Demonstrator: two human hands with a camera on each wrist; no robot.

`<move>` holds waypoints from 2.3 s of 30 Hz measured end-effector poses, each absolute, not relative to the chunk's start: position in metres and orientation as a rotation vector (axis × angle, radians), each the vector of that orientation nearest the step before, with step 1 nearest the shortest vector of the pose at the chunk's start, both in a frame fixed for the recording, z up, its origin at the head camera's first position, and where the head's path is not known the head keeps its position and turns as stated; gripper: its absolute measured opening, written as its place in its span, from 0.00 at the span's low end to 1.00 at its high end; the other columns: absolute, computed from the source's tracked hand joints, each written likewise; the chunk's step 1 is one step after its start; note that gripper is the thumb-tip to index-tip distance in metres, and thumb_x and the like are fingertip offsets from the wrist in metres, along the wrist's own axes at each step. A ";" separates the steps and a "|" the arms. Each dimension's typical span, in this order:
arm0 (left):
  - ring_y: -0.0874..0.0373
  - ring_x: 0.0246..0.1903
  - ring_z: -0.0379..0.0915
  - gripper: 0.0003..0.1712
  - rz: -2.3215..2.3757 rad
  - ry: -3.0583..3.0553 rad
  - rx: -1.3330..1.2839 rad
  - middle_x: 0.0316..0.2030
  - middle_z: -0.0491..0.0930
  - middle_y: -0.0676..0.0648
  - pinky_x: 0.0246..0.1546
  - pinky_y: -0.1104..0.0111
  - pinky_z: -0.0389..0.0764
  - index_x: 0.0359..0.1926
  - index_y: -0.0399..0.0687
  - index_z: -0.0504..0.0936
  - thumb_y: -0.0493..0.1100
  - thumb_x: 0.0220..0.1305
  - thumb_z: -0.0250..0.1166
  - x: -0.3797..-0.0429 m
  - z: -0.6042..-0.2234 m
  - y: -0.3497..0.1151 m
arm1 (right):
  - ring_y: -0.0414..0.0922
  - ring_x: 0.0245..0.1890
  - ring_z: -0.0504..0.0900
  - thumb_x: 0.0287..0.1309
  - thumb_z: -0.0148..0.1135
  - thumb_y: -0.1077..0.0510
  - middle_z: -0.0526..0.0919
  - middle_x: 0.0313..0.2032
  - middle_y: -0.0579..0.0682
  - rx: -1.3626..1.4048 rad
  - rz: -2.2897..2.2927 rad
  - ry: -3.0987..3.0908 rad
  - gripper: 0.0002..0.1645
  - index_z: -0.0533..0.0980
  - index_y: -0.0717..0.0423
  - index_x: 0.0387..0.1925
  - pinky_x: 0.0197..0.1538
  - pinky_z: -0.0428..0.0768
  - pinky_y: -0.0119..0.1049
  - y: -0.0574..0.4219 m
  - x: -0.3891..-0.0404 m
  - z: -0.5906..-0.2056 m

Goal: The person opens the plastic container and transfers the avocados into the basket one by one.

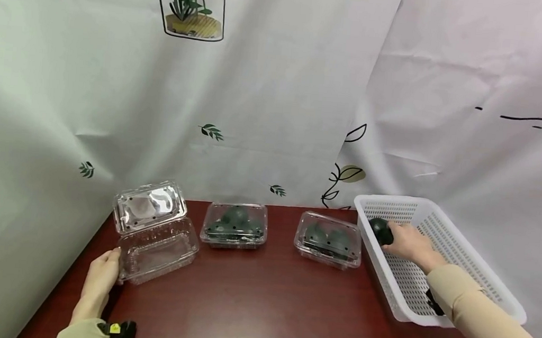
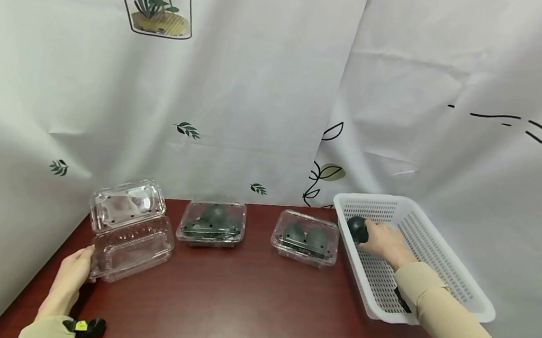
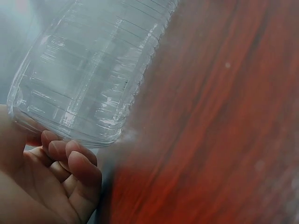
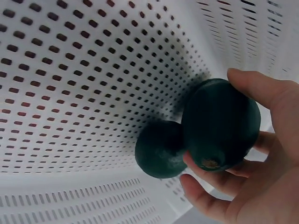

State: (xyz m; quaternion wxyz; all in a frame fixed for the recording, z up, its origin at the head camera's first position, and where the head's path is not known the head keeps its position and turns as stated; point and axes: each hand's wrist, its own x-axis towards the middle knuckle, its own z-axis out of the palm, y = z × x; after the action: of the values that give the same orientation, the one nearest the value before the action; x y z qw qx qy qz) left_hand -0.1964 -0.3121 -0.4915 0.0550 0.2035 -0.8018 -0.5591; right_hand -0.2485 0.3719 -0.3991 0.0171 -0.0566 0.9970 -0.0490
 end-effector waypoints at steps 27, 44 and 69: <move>0.57 0.20 0.63 0.27 -1.676 -2.437 0.630 0.20 0.62 0.50 0.23 0.67 0.74 0.25 0.44 0.65 0.54 0.78 0.38 -0.194 -0.489 -0.311 | 0.75 0.55 0.67 0.55 0.69 0.46 0.62 0.59 0.80 -0.134 -0.098 2.941 0.46 0.62 0.69 0.66 0.47 0.66 0.72 0.378 -0.246 -0.412; 0.56 0.20 0.65 0.26 -1.647 -2.434 0.622 0.19 0.63 0.49 0.22 0.66 0.73 0.24 0.44 0.65 0.54 0.78 0.39 -0.195 -0.487 -0.308 | 0.79 0.59 0.57 0.47 0.72 0.42 0.54 0.62 0.79 -0.127 -0.032 2.880 0.55 0.58 0.62 0.69 0.44 0.68 0.74 0.373 -0.238 -0.389; 0.61 0.25 0.71 0.31 -1.740 -2.423 0.607 0.30 0.69 0.47 0.27 0.67 0.80 0.50 0.31 0.68 0.57 0.77 0.37 -0.190 -0.483 -0.317 | 0.74 0.63 0.58 0.63 0.60 0.46 0.56 0.67 0.74 -0.300 -0.297 3.216 0.37 0.64 0.58 0.69 0.51 0.63 0.75 0.304 -0.245 -0.346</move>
State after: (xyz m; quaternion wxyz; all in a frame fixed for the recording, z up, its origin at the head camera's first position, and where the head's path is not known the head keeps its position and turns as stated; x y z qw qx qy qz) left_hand -0.1896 -0.3174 -0.4831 0.0487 0.1992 -0.7950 -0.5709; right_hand -0.2450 0.3044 -0.3460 -0.0509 -0.0925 0.9902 -0.0915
